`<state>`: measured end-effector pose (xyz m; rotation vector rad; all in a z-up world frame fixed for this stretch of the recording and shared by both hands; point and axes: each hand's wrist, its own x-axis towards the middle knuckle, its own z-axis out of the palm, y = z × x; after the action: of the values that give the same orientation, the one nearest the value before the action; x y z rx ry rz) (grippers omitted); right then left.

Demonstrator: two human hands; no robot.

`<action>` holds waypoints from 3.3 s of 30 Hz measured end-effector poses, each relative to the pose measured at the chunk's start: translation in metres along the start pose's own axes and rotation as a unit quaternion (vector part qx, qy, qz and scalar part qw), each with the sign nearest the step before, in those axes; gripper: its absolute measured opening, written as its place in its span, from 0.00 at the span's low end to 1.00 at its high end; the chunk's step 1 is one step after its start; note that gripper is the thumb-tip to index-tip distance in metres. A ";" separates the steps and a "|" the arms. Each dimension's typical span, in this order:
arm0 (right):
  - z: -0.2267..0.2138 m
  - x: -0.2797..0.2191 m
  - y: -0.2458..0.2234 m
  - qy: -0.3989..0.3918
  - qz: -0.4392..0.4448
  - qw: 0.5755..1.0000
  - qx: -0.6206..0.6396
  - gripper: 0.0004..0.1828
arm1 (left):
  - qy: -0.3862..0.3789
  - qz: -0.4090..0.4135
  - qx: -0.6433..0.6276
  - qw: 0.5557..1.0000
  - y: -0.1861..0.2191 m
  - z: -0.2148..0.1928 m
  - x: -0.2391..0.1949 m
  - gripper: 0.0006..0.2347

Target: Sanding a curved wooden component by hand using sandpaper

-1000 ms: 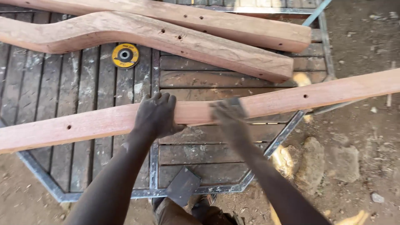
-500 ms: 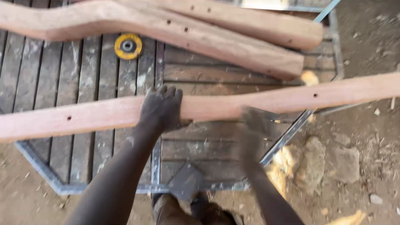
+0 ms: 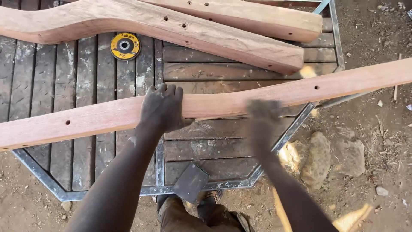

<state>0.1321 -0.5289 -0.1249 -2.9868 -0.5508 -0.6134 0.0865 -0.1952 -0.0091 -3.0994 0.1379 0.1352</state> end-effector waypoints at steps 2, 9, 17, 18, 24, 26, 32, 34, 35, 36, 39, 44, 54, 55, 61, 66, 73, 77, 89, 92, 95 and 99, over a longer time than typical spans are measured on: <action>-0.007 -0.006 -0.080 -0.025 0.004 0.995 0.096 0.19 | -0.007 -0.006 0.007 1.000 -0.001 0.006 0.001 0.36; -0.001 0.014 0.065 -0.048 -0.046 0.989 -0.135 0.24 | 0.011 0.001 0.000 1.000 0.001 -0.002 -0.001 0.35; -0.014 -0.002 -0.114 -0.106 0.036 0.981 0.158 0.17 | 0.016 0.000 0.004 1.000 0.000 0.002 -0.003 0.39; -0.023 0.012 -0.109 -0.102 0.033 0.981 0.164 0.17 | 0.018 -0.004 0.009 1.000 -0.008 -0.002 -0.005 0.39; -0.131 0.058 -0.034 -0.153 0.246 0.735 0.614 0.06 | 0.000 0.005 0.002 1.000 -0.001 -0.004 -0.009 0.39; -0.088 0.063 0.026 -0.043 0.245 0.818 0.518 0.06 | 0.023 0.012 -0.005 1.000 0.002 -0.007 -0.004 0.38; -0.059 0.060 0.032 0.045 0.356 0.616 0.701 0.17 | 0.016 0.005 0.008 1.000 0.003 -0.007 -0.003 0.37; -0.048 0.062 0.035 0.037 0.368 0.636 0.677 0.24 | 0.015 0.003 0.007 1.000 0.004 -0.014 -0.007 0.37; -0.044 0.062 0.041 0.033 0.381 0.660 0.647 0.31 | 0.016 0.007 0.001 1.000 0.008 -0.018 -0.005 0.36; -0.054 0.068 0.034 0.035 0.382 0.659 0.647 0.31 | 0.018 0.009 0.003 1.000 0.004 -0.014 -0.001 0.36; -0.085 0.067 0.020 -0.087 0.274 0.908 0.306 0.43 | 0.020 0.008 0.012 1.000 0.003 -0.001 -0.001 0.36; -0.103 0.051 -0.004 -0.245 -0.055 0.966 0.067 0.40 | 0.052 0.008 0.013 0.999 0.001 0.001 -0.003 0.35; -0.037 0.043 0.007 -0.108 -0.072 0.992 0.001 0.40 | 0.045 0.015 0.011 0.999 0.000 -0.002 -0.001 0.35; -0.042 0.044 0.012 -0.108 -0.076 0.991 0.020 0.39 | 0.050 0.016 0.012 0.999 0.001 -0.002 -0.001 0.36; -0.053 0.043 0.014 -0.129 -0.089 0.988 0.005 0.35 | 0.043 0.013 0.001 0.999 0.000 -0.003 -0.001 0.35; -0.063 0.054 0.016 -0.155 -0.068 0.986 -0.001 0.34 | 0.050 0.013 -0.003 0.999 -0.001 0.002 -0.003 0.36; -0.045 0.070 0.058 -0.180 -0.056 0.976 0.108 0.26 | 0.043 0.006 0.006 0.999 0.000 0.001 -0.001 0.34; -0.054 0.078 0.073 -0.063 -0.055 0.972 0.221 0.13 | 0.032 0.013 0.008 0.999 0.001 -0.004 0.000 0.34; -0.073 0.083 -0.026 -0.150 -0.030 0.935 0.319 0.18 | 0.000 0.011 0.012 1.000 0.005 -0.012 0.001 0.34; -0.095 0.095 -0.056 -0.130 0.005 0.932 0.339 0.20 | 0.008 0.014 0.013 1.000 0.003 -0.013 0.001 0.34; -0.085 0.102 -0.079 -0.132 0.120 0.905 0.385 0.19 | 0.007 0.015 0.015 1.000 0.002 -0.007 0.001 0.34; -0.105 0.106 -0.106 -0.147 0.184 0.877 0.418 0.18 | 0.001 0.012 0.008 1.000 0.000 -0.004 0.003 0.36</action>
<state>0.1469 -0.4055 0.0100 -2.2401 -0.1603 0.1159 0.0899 -0.1957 -0.0053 -3.0828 0.1756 0.1313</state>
